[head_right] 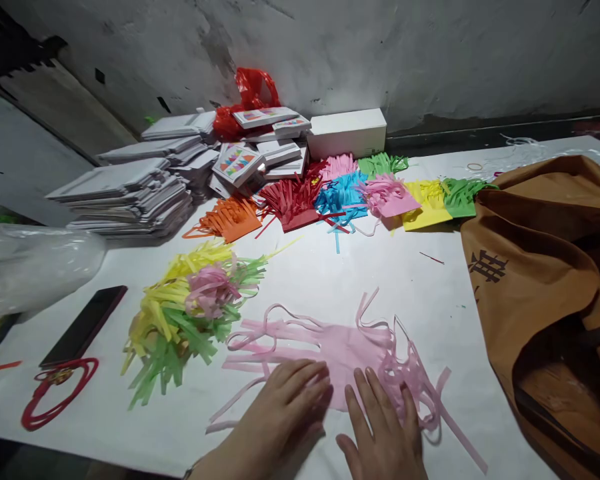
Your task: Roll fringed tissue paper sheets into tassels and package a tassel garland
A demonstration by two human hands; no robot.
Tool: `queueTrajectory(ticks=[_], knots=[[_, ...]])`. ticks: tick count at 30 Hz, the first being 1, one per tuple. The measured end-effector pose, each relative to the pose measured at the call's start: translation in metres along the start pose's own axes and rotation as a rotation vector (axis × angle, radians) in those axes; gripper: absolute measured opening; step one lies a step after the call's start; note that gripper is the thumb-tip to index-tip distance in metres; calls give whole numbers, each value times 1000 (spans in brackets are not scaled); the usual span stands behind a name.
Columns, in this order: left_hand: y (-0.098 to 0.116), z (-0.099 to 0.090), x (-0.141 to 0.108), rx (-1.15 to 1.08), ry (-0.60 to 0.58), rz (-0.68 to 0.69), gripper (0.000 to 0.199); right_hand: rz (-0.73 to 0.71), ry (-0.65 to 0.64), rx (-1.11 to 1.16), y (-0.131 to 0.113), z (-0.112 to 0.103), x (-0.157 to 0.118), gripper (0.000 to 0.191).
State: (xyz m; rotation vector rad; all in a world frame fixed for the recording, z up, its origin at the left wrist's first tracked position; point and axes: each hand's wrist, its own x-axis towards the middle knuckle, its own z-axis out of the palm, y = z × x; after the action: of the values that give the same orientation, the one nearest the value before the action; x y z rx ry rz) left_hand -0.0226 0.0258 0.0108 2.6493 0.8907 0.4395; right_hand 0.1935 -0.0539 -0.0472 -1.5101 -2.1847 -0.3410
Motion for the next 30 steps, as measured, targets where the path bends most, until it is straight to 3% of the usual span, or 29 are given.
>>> queueTrajectory(ticks=[3,7,8,10,12,14,15,18,21,24,27,30], knots=[[4,15,5,-12,40,24,18,-32,-49,-107,24,-2,-10,41],[-6,21,4,-49,82,79,15,177,63,-306,80,-17,-50,49],[-7,21,4,-64,90,77,15,242,12,-311,92,-24,-58,48],[-6,20,4,-96,99,54,17,323,113,-352,101,-40,-62,37],[-3,19,5,-115,118,32,19,215,201,-325,89,-50,-48,25],[1,18,5,-112,148,38,20,-16,183,-185,62,-49,-23,16],[3,17,4,-102,161,48,19,-122,78,-100,47,-45,-10,22],[7,19,-2,-57,173,106,18,-202,13,26,16,-26,10,30],[9,23,-11,-26,143,208,15,-250,6,126,15,-16,4,38],[8,25,-18,-117,38,173,16,-230,-17,173,24,-20,-4,27],[5,25,-14,-170,-1,-60,23,-72,-22,224,26,-26,2,19],[1,26,3,-43,-116,-308,25,150,-25,245,22,-21,19,16]])
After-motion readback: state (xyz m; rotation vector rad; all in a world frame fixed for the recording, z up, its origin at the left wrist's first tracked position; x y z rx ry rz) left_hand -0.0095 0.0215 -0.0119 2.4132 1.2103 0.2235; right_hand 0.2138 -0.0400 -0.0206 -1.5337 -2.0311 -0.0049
